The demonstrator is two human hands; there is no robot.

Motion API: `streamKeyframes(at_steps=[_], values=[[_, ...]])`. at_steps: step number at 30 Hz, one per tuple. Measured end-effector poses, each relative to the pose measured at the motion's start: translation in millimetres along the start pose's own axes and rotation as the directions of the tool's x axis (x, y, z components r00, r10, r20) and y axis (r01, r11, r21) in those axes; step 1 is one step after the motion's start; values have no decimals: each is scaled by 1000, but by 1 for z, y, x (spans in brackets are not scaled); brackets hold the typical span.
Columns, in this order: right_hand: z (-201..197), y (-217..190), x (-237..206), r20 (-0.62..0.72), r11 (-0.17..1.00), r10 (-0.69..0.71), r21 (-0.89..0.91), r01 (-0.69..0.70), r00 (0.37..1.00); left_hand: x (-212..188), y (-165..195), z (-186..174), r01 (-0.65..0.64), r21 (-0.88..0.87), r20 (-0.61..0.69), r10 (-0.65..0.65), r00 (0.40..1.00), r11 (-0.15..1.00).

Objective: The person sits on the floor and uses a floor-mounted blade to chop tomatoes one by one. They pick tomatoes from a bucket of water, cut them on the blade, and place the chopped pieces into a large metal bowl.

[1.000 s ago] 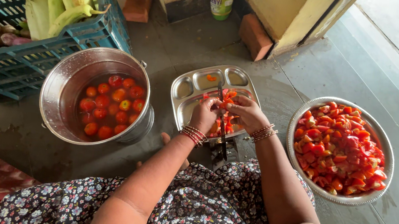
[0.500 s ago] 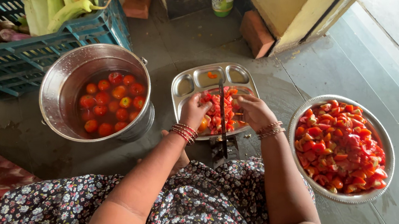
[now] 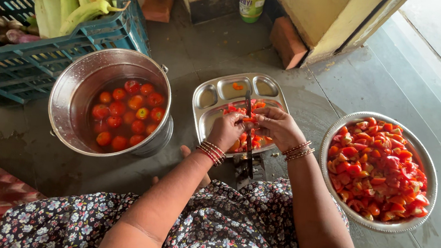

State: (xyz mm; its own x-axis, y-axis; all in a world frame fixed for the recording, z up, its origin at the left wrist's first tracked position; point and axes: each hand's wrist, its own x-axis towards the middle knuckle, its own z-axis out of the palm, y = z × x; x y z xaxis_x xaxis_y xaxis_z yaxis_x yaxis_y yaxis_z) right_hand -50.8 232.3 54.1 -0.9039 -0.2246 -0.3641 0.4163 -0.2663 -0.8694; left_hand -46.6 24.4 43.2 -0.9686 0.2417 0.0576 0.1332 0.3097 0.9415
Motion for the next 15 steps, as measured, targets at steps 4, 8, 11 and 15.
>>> streamKeyframes(at_steps=[4, 8, 11, 15], values=[[-3, 10, 9, 14, 996, -53, -73, 54, 998, 4, 1, 0, 81, 91, -3, -81, 997, 993], [-5, 21, 21, -54, 989, -87, -121, 80, 995, 16, -20, 13, 17, -119, -61, -25, 998, 993], [-6, 24, 26, -110, 986, -110, -141, 94, 988, 28, -43, 22, 15, -195, -79, -31, 996, 981], [-4, 27, 30, -29, 976, -212, -62, 209, 977, 37, -60, 29, 52, -176, -84, -67, 994, 983]])
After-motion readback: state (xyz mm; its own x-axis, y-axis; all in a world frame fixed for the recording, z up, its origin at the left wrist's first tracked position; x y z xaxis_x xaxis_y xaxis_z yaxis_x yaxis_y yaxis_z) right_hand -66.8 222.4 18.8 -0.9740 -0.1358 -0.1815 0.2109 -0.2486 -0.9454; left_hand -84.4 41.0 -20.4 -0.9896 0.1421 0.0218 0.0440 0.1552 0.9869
